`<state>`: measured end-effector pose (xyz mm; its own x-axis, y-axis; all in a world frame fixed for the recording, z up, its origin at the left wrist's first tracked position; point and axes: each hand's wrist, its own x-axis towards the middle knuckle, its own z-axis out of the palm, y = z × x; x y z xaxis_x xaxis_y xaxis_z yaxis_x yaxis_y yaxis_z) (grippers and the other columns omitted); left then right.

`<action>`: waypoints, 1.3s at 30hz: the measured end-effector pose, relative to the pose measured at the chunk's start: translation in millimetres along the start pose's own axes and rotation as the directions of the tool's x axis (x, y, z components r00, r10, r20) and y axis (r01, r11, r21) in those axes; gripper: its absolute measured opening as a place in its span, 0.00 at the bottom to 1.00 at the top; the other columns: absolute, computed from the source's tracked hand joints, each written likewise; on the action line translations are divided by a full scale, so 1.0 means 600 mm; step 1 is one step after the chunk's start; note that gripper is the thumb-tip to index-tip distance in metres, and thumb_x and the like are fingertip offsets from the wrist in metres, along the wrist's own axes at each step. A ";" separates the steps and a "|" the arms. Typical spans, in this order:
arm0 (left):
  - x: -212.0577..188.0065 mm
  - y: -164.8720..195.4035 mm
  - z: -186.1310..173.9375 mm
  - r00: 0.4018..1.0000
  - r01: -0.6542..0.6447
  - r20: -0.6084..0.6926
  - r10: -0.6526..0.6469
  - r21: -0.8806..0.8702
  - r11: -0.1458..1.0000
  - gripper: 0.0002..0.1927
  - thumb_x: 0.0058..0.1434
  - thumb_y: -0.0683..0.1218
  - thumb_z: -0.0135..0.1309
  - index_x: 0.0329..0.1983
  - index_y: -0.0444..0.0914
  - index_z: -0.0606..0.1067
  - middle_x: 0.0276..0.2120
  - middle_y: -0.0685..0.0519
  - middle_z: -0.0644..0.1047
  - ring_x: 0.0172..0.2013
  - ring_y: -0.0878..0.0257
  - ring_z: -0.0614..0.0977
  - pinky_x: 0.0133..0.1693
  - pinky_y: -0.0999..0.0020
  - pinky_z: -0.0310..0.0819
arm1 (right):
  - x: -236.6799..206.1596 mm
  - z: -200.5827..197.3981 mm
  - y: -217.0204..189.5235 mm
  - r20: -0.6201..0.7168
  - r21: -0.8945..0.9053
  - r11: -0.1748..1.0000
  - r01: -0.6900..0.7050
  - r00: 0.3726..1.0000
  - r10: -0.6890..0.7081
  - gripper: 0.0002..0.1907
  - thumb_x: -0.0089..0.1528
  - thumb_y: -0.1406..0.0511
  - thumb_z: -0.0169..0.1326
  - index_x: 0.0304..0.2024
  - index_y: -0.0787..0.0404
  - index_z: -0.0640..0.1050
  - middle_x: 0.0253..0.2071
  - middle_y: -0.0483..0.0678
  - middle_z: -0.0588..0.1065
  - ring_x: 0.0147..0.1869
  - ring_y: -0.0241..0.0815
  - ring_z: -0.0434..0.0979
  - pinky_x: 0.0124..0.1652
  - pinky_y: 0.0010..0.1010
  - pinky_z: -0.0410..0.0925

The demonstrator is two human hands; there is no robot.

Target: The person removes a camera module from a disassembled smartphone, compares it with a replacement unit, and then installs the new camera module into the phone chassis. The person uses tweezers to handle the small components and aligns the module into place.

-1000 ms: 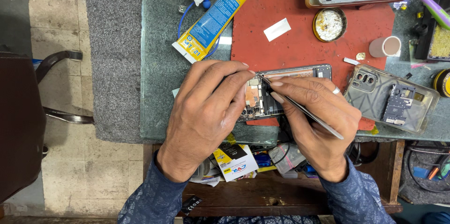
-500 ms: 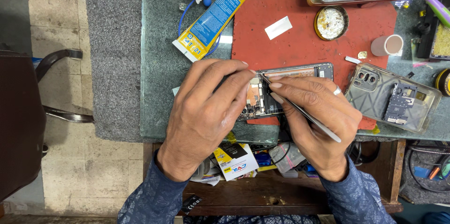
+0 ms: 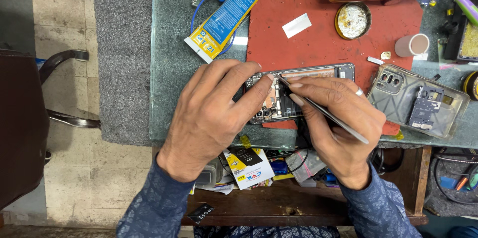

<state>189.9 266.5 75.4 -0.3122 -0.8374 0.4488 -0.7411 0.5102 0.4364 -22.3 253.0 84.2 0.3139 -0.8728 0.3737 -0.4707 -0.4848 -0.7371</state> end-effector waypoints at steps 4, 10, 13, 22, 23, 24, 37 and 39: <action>-0.006 0.007 -0.013 0.998 -0.059 0.033 0.058 0.047 0.997 0.12 0.65 0.43 0.59 0.50 0.36 0.80 0.48 0.51 0.77 0.51 0.56 0.78 0.51 0.59 0.76 | -0.015 -0.006 -0.013 -0.008 0.047 0.998 -0.044 0.999 0.045 0.09 0.65 0.80 0.60 0.47 0.68 0.80 0.47 0.53 0.81 0.52 0.43 0.84 0.55 0.28 0.74; -0.019 0.019 -0.020 0.998 -0.057 -0.005 0.057 -0.020 0.998 0.11 0.65 0.44 0.62 0.49 0.38 0.81 0.47 0.52 0.77 0.50 0.57 0.78 0.50 0.59 0.76 | -0.031 -0.011 -0.031 0.013 0.031 0.999 -0.010 1.000 0.009 0.09 0.64 0.79 0.60 0.46 0.69 0.79 0.50 0.53 0.81 0.54 0.44 0.84 0.55 0.29 0.74; -0.026 0.018 -0.018 0.998 -0.053 -0.034 0.052 -0.044 0.998 0.13 0.64 0.44 0.64 0.50 0.38 0.81 0.47 0.53 0.77 0.50 0.57 0.78 0.51 0.60 0.77 | -0.032 -0.009 -0.033 0.018 0.038 0.999 -0.037 0.999 0.036 0.09 0.65 0.79 0.60 0.47 0.69 0.80 0.50 0.53 0.81 0.53 0.43 0.84 0.55 0.28 0.75; -0.042 0.022 -0.021 0.996 -0.072 -0.052 0.069 -0.061 0.996 0.12 0.64 0.43 0.64 0.50 0.37 0.80 0.47 0.52 0.77 0.49 0.57 0.79 0.51 0.61 0.77 | -0.039 -0.011 -0.042 0.051 0.066 0.996 -0.062 0.997 0.059 0.11 0.63 0.80 0.58 0.47 0.69 0.81 0.49 0.53 0.81 0.52 0.42 0.84 0.54 0.28 0.74; -0.042 0.025 -0.022 0.996 -0.080 -0.051 0.077 -0.064 0.995 0.11 0.65 0.43 0.64 0.50 0.37 0.80 0.47 0.52 0.77 0.49 0.57 0.79 0.50 0.62 0.77 | -0.041 -0.013 -0.043 0.050 0.059 0.997 -0.058 0.997 0.055 0.10 0.63 0.80 0.59 0.47 0.69 0.81 0.49 0.53 0.81 0.53 0.43 0.84 0.54 0.28 0.74; -0.042 0.027 -0.024 0.995 -0.089 -0.050 0.086 -0.066 0.994 0.11 0.66 0.43 0.64 0.50 0.37 0.80 0.47 0.52 0.77 0.49 0.57 0.79 0.50 0.63 0.78 | -0.042 -0.014 -0.043 0.048 0.054 0.997 -0.053 0.998 0.050 0.10 0.64 0.80 0.59 0.47 0.69 0.81 0.49 0.53 0.81 0.53 0.43 0.84 0.55 0.29 0.75; -0.017 0.013 -0.052 0.920 -0.383 0.149 0.363 0.139 0.913 0.13 0.60 0.41 0.58 0.48 0.34 0.79 0.44 0.54 0.77 0.48 0.59 0.78 0.51 0.63 0.76 | -0.058 -0.027 -0.034 0.056 0.057 0.998 -0.039 0.998 0.036 0.10 0.64 0.80 0.59 0.47 0.69 0.81 0.49 0.52 0.82 0.52 0.41 0.83 0.53 0.27 0.74; -0.011 0.010 -0.052 0.910 -0.398 0.168 0.378 0.101 0.912 0.12 0.59 0.42 0.58 0.46 0.35 0.79 0.40 0.55 0.76 0.46 0.59 0.78 0.49 0.63 0.75 | -0.059 -0.027 -0.032 0.054 0.049 0.998 -0.038 0.998 0.036 0.09 0.64 0.80 0.59 0.46 0.69 0.81 0.49 0.51 0.82 0.52 0.40 0.83 0.53 0.26 0.74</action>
<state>206.4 281.3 99.5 -0.6647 -0.6022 0.4422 -0.6116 0.7785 0.1410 -37.4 292.2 94.3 0.3410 -0.8853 0.3163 -0.4415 -0.4479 -0.7775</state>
